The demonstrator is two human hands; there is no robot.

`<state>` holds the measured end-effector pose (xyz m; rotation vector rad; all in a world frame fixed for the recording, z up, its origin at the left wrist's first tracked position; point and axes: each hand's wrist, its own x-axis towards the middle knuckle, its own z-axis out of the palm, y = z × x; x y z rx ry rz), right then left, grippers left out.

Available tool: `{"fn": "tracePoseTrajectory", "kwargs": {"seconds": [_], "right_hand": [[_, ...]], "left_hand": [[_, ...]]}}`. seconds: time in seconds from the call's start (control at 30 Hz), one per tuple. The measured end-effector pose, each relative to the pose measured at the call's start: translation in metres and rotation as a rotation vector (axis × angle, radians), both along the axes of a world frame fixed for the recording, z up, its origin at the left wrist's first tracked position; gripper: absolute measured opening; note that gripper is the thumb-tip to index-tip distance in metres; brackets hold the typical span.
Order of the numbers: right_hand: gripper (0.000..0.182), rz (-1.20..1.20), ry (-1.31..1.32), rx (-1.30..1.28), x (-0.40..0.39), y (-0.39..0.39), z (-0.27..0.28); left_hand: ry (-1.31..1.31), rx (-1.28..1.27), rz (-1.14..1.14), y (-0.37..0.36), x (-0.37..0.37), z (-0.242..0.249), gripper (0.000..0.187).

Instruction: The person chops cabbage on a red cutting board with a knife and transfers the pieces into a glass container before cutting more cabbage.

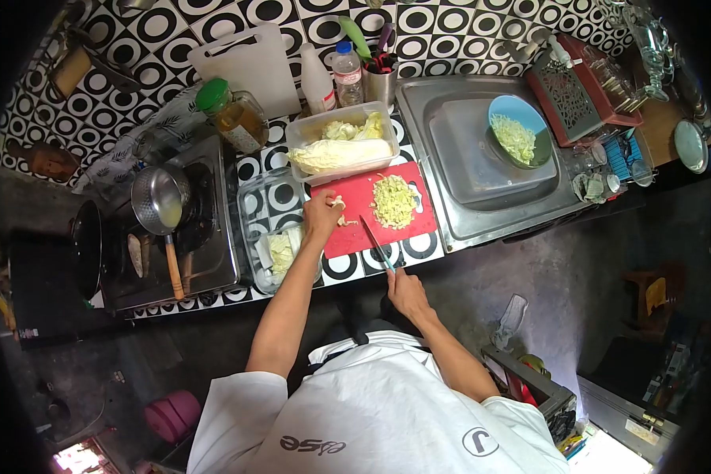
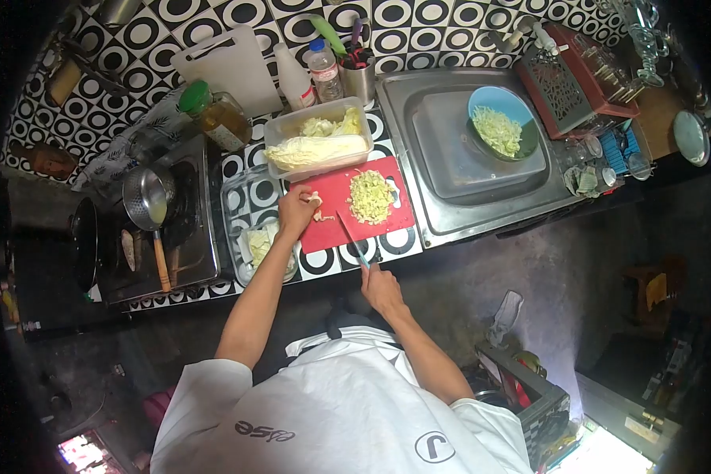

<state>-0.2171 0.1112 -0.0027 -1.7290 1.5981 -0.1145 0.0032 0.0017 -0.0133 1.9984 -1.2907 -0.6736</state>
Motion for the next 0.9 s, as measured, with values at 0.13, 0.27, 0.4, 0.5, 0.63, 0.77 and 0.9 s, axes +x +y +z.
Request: {"fn": "tracePoseTrajectory", "kwargs": {"seconds": [0.13,0.27,0.4,0.5,0.63,0.77,0.9], "right_hand": [[0.040,-0.023,-0.073,0.008,0.005,0.004,-0.005],[0.041,-0.037,-0.116,0.024,0.005,-0.001,-0.007],[0.043,-0.070,-0.124,0.047,0.002,-0.011,0.006],[0.045,-0.057,-0.079,0.071,-0.002,-0.018,0.018],[0.045,-0.046,-0.065,0.080,-0.005,-0.019,0.021],[0.045,-0.055,-0.056,0.101,-0.004,-0.018,0.027],[0.045,-0.088,-0.051,0.080,0.001,-0.018,0.028]], "left_hand": [[0.097,-0.128,0.041,0.011,0.000,0.004,0.025],[0.165,-0.197,0.026,0.029,-0.025,0.002,0.022],[0.220,-0.135,-0.129,0.049,-0.047,-0.014,0.021],[0.144,-0.151,-0.215,0.055,-0.054,-0.024,0.021],[0.127,-0.140,-0.175,0.058,-0.057,-0.019,0.029],[0.094,-0.078,-0.129,0.056,-0.059,-0.019,0.036],[-0.001,-0.249,-0.189,0.056,-0.057,-0.041,0.029]]}}
